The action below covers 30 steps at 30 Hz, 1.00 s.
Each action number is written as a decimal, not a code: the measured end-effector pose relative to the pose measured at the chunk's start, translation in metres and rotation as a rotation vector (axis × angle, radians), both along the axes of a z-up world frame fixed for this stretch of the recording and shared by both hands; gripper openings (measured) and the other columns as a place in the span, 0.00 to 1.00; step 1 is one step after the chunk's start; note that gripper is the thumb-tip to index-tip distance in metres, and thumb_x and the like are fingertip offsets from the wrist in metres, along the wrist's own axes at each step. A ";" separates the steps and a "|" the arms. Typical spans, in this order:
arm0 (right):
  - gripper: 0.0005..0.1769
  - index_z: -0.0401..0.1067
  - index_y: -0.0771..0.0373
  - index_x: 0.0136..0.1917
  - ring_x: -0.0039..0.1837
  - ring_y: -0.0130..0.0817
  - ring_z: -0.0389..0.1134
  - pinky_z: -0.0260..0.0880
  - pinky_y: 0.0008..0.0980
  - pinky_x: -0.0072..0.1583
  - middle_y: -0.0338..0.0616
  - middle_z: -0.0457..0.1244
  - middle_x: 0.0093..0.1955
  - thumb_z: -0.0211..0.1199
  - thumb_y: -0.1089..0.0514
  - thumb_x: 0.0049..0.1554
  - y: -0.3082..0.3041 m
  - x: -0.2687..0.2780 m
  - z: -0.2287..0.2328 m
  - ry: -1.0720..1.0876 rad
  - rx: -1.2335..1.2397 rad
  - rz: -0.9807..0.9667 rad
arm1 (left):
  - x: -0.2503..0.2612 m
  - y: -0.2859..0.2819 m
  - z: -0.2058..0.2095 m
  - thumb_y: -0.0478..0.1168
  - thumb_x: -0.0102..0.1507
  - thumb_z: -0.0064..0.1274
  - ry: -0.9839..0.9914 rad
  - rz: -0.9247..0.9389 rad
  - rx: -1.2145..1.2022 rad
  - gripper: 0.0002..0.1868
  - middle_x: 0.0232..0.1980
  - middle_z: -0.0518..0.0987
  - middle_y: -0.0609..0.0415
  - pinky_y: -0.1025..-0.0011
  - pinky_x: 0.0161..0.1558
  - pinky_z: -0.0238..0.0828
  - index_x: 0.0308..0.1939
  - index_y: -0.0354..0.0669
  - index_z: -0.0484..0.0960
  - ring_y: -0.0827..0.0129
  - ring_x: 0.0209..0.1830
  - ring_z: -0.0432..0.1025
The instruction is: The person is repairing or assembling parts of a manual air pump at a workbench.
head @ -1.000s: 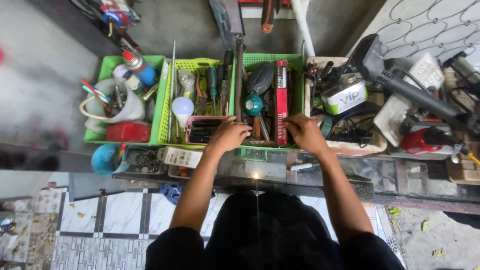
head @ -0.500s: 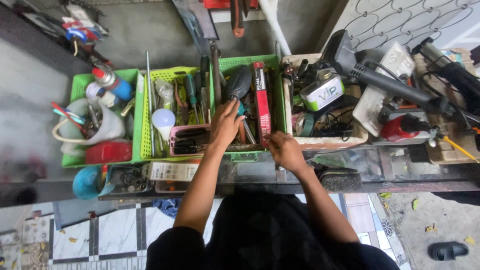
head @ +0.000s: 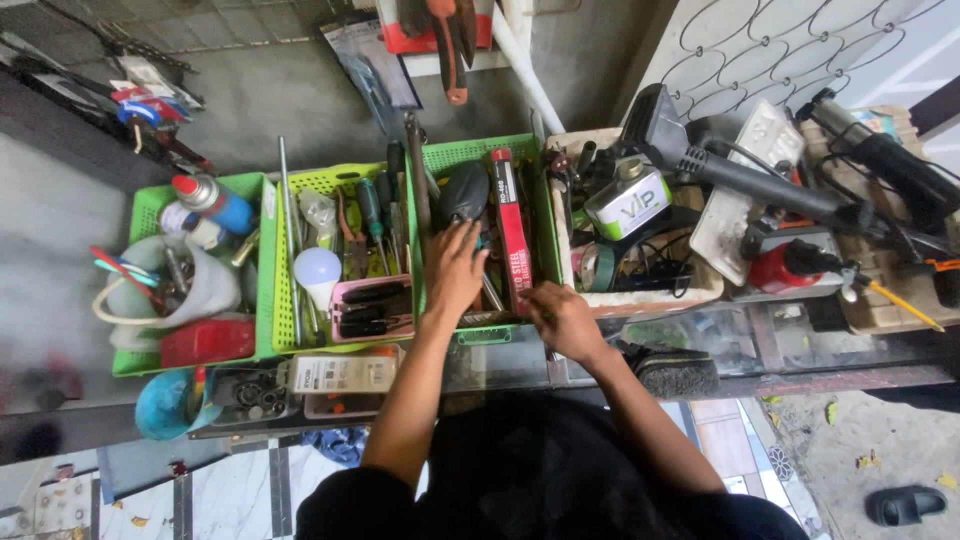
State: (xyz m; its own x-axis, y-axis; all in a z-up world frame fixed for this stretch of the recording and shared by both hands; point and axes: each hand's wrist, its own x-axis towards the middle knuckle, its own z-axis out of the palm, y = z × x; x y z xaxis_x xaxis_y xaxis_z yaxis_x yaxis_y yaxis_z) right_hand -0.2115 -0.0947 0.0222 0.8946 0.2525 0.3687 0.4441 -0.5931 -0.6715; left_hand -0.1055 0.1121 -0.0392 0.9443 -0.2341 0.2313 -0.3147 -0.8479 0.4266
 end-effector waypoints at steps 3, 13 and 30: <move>0.08 0.76 0.67 0.54 0.48 0.45 0.73 0.73 0.39 0.52 0.51 0.69 0.47 0.62 0.65 0.60 -0.008 0.005 -0.002 0.108 0.105 -0.083 | -0.015 -0.017 0.038 0.43 0.65 0.60 -0.114 -0.045 -0.107 0.23 0.66 0.76 0.48 0.57 0.68 0.62 0.62 0.41 0.80 0.53 0.67 0.67; 0.14 0.75 0.67 0.59 0.46 0.44 0.72 0.74 0.37 0.48 0.53 0.67 0.50 0.62 0.65 0.59 -0.059 0.023 0.027 0.102 0.158 -0.347 | 0.011 -0.079 0.057 0.42 0.66 0.59 -0.113 -0.245 -0.342 0.17 0.54 0.82 0.48 0.59 0.54 0.74 0.57 0.41 0.82 0.53 0.52 0.76; 0.12 0.76 0.67 0.57 0.42 0.46 0.68 0.68 0.37 0.43 0.52 0.64 0.46 0.63 0.64 0.60 -0.089 0.026 0.000 0.088 0.206 -0.550 | 0.132 -0.168 0.062 0.50 0.59 0.65 -0.112 -0.222 -0.043 0.24 0.56 0.80 0.52 0.49 0.73 0.47 0.56 0.46 0.84 0.59 0.62 0.69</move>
State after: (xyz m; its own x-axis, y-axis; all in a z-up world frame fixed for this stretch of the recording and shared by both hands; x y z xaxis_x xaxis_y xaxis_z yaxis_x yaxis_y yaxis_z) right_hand -0.1854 -0.1835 0.0220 0.9033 -0.3258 0.2791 0.0456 -0.5739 -0.8176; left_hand 0.0267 -0.0557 0.0230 0.8389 -0.4204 0.3456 -0.5383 -0.7345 0.4132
